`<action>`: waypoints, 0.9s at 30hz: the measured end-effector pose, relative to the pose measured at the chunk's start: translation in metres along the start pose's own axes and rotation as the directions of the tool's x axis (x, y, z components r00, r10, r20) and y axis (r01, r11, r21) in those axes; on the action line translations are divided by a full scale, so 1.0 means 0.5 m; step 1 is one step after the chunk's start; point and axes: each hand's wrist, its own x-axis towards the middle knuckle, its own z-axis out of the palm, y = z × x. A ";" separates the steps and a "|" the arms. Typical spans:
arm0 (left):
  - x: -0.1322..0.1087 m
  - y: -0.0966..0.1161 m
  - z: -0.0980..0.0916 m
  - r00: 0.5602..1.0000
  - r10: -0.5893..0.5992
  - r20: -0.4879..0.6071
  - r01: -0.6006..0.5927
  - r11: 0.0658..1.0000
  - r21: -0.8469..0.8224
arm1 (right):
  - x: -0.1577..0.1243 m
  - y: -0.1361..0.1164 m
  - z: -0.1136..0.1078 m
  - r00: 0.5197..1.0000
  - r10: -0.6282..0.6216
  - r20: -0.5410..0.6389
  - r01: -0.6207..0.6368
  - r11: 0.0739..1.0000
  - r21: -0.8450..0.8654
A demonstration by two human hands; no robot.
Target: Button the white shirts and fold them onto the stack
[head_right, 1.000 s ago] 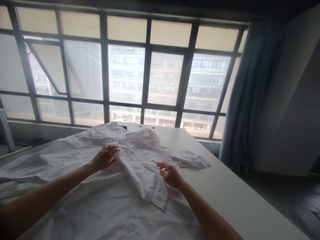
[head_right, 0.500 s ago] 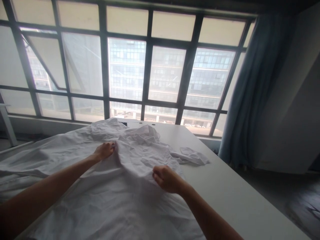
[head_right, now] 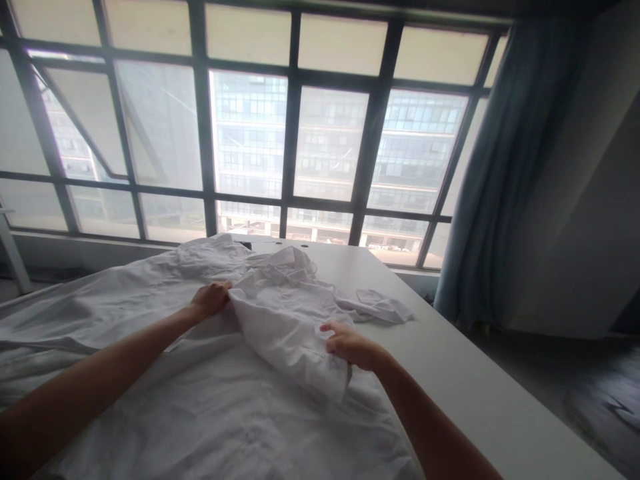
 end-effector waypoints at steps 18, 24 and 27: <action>0.005 -0.035 0.005 0.996 0.077 -0.051 -0.081 0.994 -0.076 | 0.004 -0.043 -0.023 0.958 -0.001 -0.287 0.074 0.967 0.244; 0.021 -0.057 0.012 0.996 0.029 -0.086 -0.034 0.998 -0.049 | -0.015 -0.045 -0.041 0.950 0.274 0.146 -0.309 0.885 0.350; 0.015 -0.056 0.017 0.995 0.070 -0.064 -0.070 0.998 -0.003 | -0.024 -0.041 -0.039 0.889 0.338 0.310 -0.386 0.916 0.108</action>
